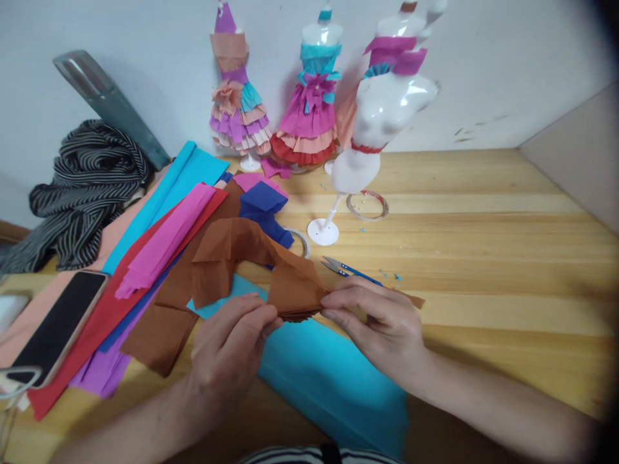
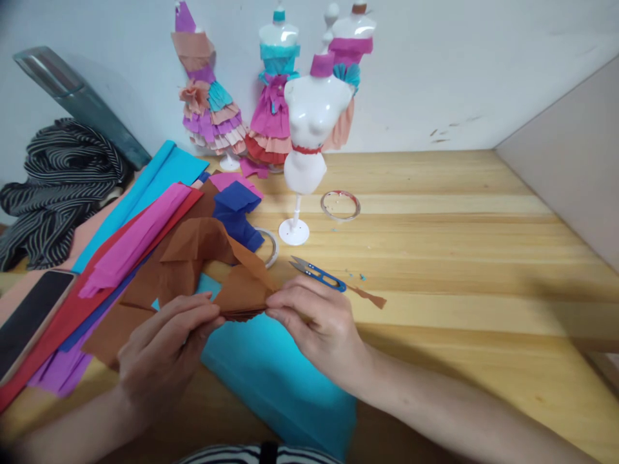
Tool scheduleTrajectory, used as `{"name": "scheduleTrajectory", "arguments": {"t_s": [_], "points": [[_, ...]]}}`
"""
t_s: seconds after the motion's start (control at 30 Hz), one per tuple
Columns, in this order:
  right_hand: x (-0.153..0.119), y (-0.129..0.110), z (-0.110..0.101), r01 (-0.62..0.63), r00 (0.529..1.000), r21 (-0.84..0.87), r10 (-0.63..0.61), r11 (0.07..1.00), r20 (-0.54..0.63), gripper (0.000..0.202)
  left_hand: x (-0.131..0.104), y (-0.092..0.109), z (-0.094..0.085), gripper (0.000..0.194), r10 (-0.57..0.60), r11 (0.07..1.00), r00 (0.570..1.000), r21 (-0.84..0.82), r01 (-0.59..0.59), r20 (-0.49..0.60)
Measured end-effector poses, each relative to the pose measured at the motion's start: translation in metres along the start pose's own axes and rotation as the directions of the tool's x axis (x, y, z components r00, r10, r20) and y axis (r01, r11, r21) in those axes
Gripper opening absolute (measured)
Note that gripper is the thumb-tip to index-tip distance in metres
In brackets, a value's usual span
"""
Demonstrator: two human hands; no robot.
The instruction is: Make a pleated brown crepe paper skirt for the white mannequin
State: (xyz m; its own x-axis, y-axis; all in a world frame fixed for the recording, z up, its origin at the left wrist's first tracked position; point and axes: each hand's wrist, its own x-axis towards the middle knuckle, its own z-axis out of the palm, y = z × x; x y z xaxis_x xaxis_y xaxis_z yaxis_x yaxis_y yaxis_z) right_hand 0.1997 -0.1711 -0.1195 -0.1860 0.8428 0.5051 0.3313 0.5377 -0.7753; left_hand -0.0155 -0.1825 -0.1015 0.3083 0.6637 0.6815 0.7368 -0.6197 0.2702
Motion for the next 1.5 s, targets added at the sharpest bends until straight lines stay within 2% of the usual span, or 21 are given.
{"name": "scheduleTrajectory", "arguments": {"t_s": [0.17,0.37,0.5,0.57,0.67,0.77,0.83,0.9,0.97,1.0,1.07,1.13,1.2,1.23,1.27,1.33,1.4,1.43,1.5], "points": [[0.0,0.003,0.002,-0.1,0.995,0.034,0.1,0.994,0.003,0.008,0.003,0.001,0.0,0.01,-0.022,1.0,0.999,-0.005,0.023,0.04],[-0.002,0.004,0.004,-0.263,0.964,0.13,0.265,0.956,0.006,0.007,0.008,0.004,-0.003,0.008,-0.177,0.97,0.974,-0.142,0.196,0.14],[0.001,0.004,0.001,-0.296,0.955,0.132,0.293,0.946,0.036,0.014,0.007,0.005,0.0,0.009,-0.151,0.967,0.979,-0.183,0.175,0.136],[0.007,0.002,-0.003,-0.266,0.964,0.077,0.263,0.961,0.05,0.017,0.005,0.006,0.002,0.009,-0.112,0.977,0.987,-0.17,0.131,0.117],[0.017,-0.003,-0.006,-0.162,0.984,-0.088,0.168,0.983,0.064,0.008,0.001,0.009,0.006,0.011,-0.055,0.988,0.994,-0.138,0.067,0.09],[0.026,-0.009,-0.003,-0.01,0.984,-0.268,0.057,0.963,0.168,0.032,-0.002,0.013,0.008,0.014,-0.028,0.991,0.995,-0.125,0.04,0.098],[0.033,-0.012,0.002,0.072,0.961,-0.404,0.045,0.912,0.273,0.036,-0.003,0.015,0.008,0.016,-0.029,0.991,0.993,-0.129,0.044,0.116],[0.039,-0.014,0.009,0.124,0.925,-0.541,0.101,0.832,0.367,0.025,-0.003,0.015,0.007,0.018,-0.035,0.99,0.991,-0.133,0.052,0.128],[0.048,-0.015,0.014,0.142,0.889,-0.608,0.169,0.781,0.425,0.012,-0.002,0.014,0.006,0.019,-0.036,0.99,0.991,-0.131,0.053,0.129],[0.052,-0.015,0.015,0.126,0.88,-0.601,0.191,0.79,0.436,0.011,-0.001,0.013,0.005,0.019,-0.036,0.991,0.991,-0.127,0.052,0.126],[0.063,-0.015,0.017,0.042,0.881,-0.504,0.207,0.863,0.426,0.017,0.002,0.011,0.002,0.018,-0.031,0.993,0.993,-0.107,0.043,0.114],[0.075,-0.016,0.017,-0.1,0.888,-0.302,0.222,0.948,0.402,0.018,0.005,0.01,-0.003,0.016,-0.031,0.997,0.996,-0.072,0.037,0.088],[0.085,-0.017,0.016,-0.299,0.869,-0.037,0.288,0.954,0.404,0.019,0.007,0.011,-0.008,0.013,-0.038,0.999,0.998,-0.03,0.039,0.05],[0.089,-0.017,0.016,-0.417,0.842,0.109,0.338,0.902,0.421,0.023,0.007,0.012,-0.011,0.012,-0.039,0.999,0.999,-0.01,0.039,0.024],[0.091,-0.017,0.016,-0.533,0.804,0.252,0.39,0.808,0.448,0.027,0.008,0.013,-0.013,0.011,-0.037,0.999,0.999,0.011,0.037,-0.003],[0.093,-0.016,0.019,-0.686,0.726,0.485,0.466,0.541,0.506,0.026,0.008,0.014,-0.015,0.01,-0.018,0.999,0.999,0.042,0.02,-0.045],[0.091,-0.013,0.023,-0.719,0.683,0.62,0.49,0.316,0.542,0.018,0.008,0.014,-0.016,0.01,0.006,0.998,0.998,0.063,-0.002,-0.061],[0.09,-0.011,0.025,-0.715,0.676,0.652,0.491,0.253,0.55,0.018,0.008,0.014,-0.016,0.01,0.013,0.997,0.998,0.071,-0.009,-0.062],[0.087,-0.006,0.028,-0.702,0.679,0.677,0.494,0.22,0.543,0.023,0.008,0.012,-0.014,0.011,0.019,0.996,0.998,0.085,-0.013,-0.066]]}}
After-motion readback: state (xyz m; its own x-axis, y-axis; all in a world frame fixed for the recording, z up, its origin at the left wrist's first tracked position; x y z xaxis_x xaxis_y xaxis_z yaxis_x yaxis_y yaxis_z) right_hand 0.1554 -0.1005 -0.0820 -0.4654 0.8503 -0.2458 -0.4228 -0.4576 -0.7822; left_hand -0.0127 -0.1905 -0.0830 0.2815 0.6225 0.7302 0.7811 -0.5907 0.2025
